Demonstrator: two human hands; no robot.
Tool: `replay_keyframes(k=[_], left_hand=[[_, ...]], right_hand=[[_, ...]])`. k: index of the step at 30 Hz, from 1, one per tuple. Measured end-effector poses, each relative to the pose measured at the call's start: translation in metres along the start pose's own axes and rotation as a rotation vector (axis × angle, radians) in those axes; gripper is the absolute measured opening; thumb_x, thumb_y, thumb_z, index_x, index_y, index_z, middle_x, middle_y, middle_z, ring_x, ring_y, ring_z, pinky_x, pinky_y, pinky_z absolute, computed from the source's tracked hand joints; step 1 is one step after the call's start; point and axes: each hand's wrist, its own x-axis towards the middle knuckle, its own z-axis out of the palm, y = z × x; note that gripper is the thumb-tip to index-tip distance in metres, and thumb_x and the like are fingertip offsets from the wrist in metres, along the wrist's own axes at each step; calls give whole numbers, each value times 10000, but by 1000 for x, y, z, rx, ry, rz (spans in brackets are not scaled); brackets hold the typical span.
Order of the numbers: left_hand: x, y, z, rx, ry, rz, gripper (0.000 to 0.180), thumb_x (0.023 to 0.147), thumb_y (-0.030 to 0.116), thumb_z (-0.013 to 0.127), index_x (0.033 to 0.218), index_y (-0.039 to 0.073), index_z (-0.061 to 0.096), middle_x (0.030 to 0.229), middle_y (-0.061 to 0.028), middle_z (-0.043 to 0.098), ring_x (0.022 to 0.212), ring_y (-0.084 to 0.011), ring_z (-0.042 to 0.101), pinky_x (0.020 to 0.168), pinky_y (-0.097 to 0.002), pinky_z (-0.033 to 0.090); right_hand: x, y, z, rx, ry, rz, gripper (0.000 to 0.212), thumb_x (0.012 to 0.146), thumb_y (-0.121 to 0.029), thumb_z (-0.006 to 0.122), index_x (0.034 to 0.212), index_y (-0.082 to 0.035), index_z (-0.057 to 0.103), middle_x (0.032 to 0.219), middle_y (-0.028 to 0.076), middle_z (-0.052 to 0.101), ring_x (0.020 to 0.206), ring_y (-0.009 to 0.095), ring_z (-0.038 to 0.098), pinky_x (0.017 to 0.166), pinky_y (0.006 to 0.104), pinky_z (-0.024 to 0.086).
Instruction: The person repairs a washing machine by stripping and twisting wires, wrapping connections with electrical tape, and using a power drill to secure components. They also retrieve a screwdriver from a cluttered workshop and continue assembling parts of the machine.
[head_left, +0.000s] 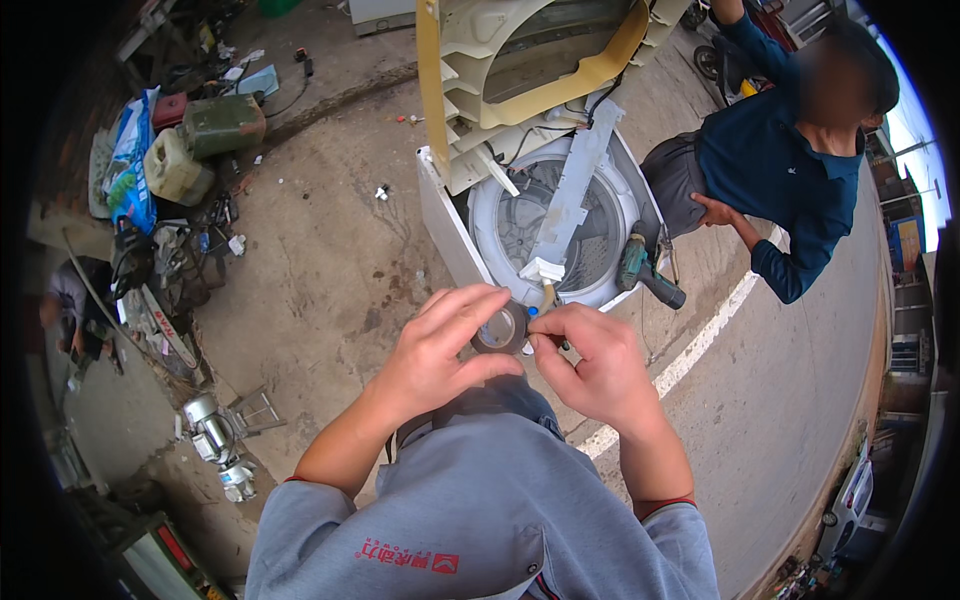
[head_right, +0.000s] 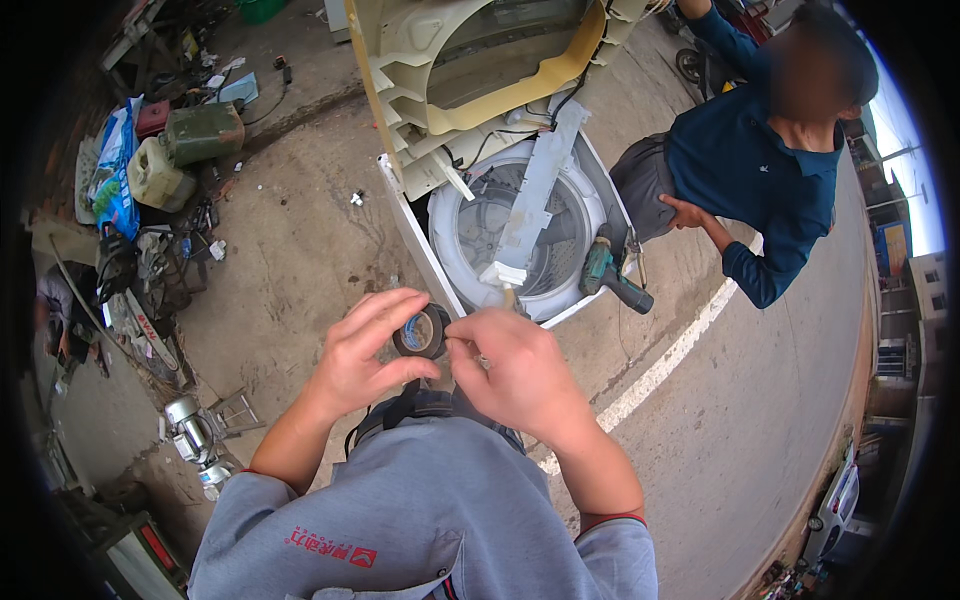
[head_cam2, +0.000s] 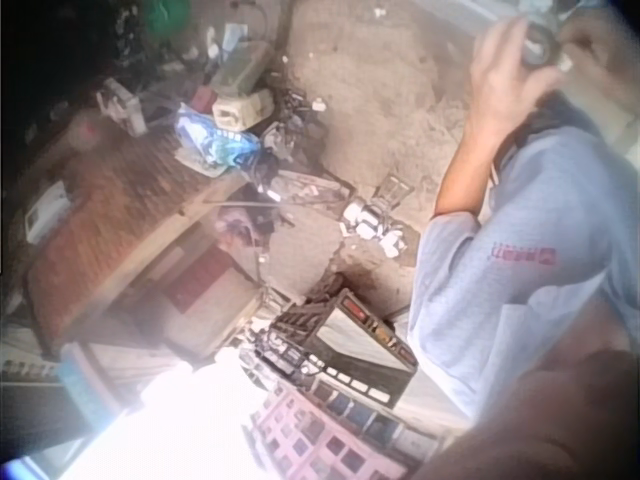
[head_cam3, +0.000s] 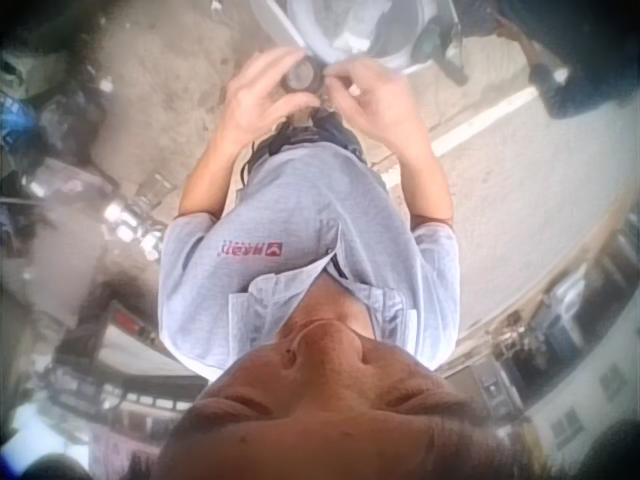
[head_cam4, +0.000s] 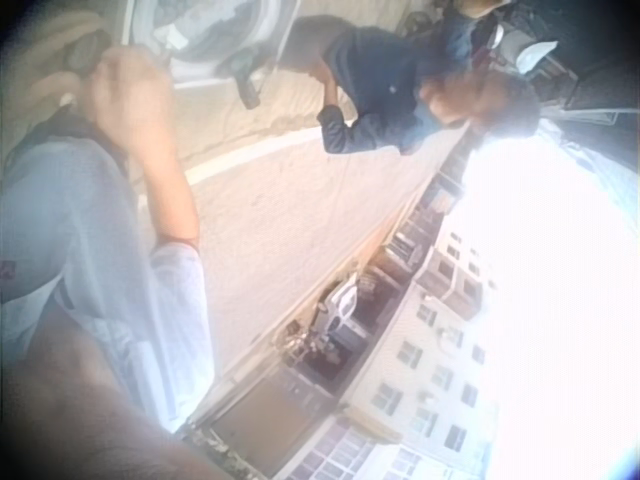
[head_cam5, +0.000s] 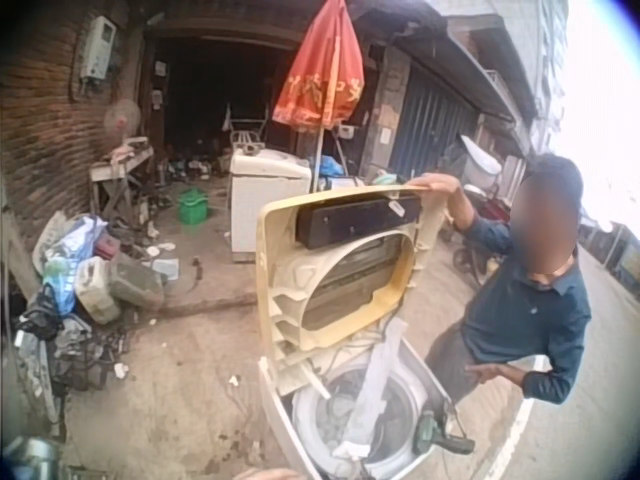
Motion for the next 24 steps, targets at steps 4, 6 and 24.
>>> replay_keyframes(k=[4,6,24], left_hand=[[5,-1,1,59,-3,41,696,684,252,897,1267,-8,621,1239,-163,636,1031,-332,633,866,-398,536],[5,-4,1,55,-7,51,697,677,247,900,1262,-11,622,1236,-164,636,1025,-334,633,861,-397,536],[-11,-50,6,-887,-145,-290,443,902,145,718,1295,-27,608,1312,-158,640,1241,-270,600,1073,-393,447]], right_hand=[[1,-1,5,-178,0,8,95,789,7,708,865,-11,653,815,127,682,675,268,673,607,345,546],[4,0,8,-155,17,19,101,778,23,694,857,-5,636,787,107,666,653,223,661,586,329,533],[2,35,32,1401,-185,780,56,861,-11,550,912,-15,572,744,43,550,636,148,497,617,319,394]])
